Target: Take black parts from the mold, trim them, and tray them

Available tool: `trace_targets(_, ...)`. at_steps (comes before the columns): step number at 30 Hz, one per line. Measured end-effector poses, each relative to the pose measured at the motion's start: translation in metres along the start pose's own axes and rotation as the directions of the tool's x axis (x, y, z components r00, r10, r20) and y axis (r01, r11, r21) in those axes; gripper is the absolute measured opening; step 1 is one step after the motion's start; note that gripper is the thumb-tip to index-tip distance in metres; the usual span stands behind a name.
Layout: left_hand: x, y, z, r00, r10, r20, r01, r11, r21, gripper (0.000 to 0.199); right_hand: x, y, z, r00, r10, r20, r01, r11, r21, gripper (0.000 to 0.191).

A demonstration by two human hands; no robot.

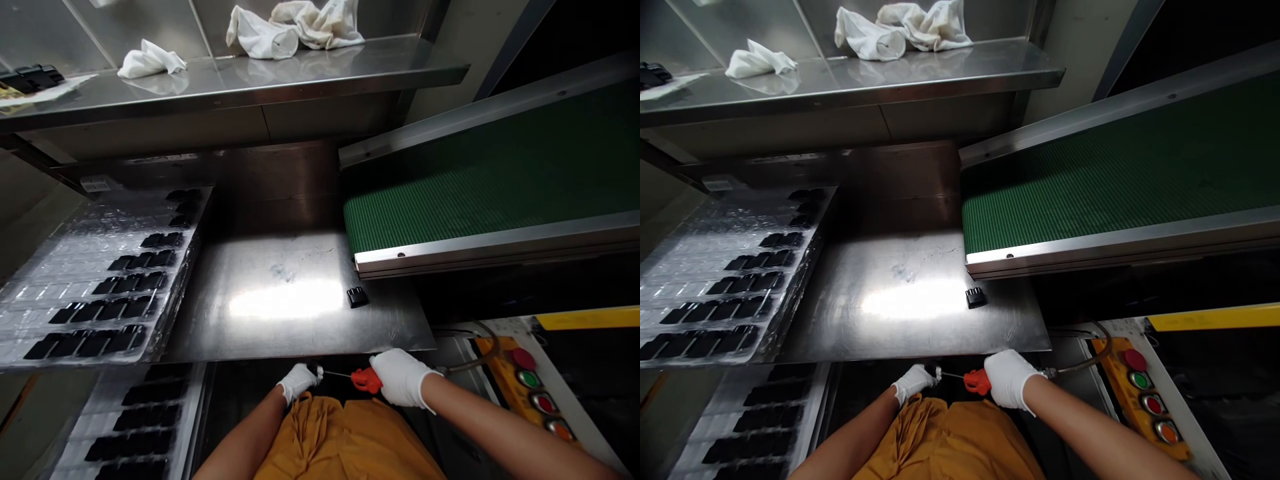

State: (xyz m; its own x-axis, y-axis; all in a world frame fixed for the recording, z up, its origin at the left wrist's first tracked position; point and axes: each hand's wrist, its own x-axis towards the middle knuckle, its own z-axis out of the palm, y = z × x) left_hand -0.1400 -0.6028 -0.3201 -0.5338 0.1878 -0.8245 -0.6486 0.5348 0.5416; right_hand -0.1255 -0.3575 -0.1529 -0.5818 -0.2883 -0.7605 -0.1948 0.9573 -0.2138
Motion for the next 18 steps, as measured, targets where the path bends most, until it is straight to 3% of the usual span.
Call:
trace_targets(3, -0.003, 0.002, 0.000, 0.998, -0.038, -0.059, 0.031, 0.993, -0.117, 0.024, -0.001, -0.001, -0.001, 1.000, 0.004, 0.005, -0.004, 1.000, -0.001, 0.028)
trace_targets(6, -0.008, 0.004, -0.003, 0.992, -0.118, -0.050, 0.101, 0.958, -0.269, 0.024, -0.002, -0.002, 0.000, 1.000, 0.003, 0.027, -0.003, 1.000, 0.002, 0.030)
trace_targets(13, -0.014, 0.013, -0.004, 0.953, -0.296, 0.062, 0.270, 0.745, -0.610, 0.015, -0.004, -0.006, -0.001, 1.000, -0.016, 0.020, 0.016, 1.000, 0.015, 0.032)
trace_targets(18, -0.010, 0.013, -0.002, 0.951, -0.298, 0.080, 0.262, 0.644, -0.719, 0.016, -0.005, -0.009, -0.011, 1.000, 0.000, 0.028, 0.000, 1.000, 0.007, 0.029)
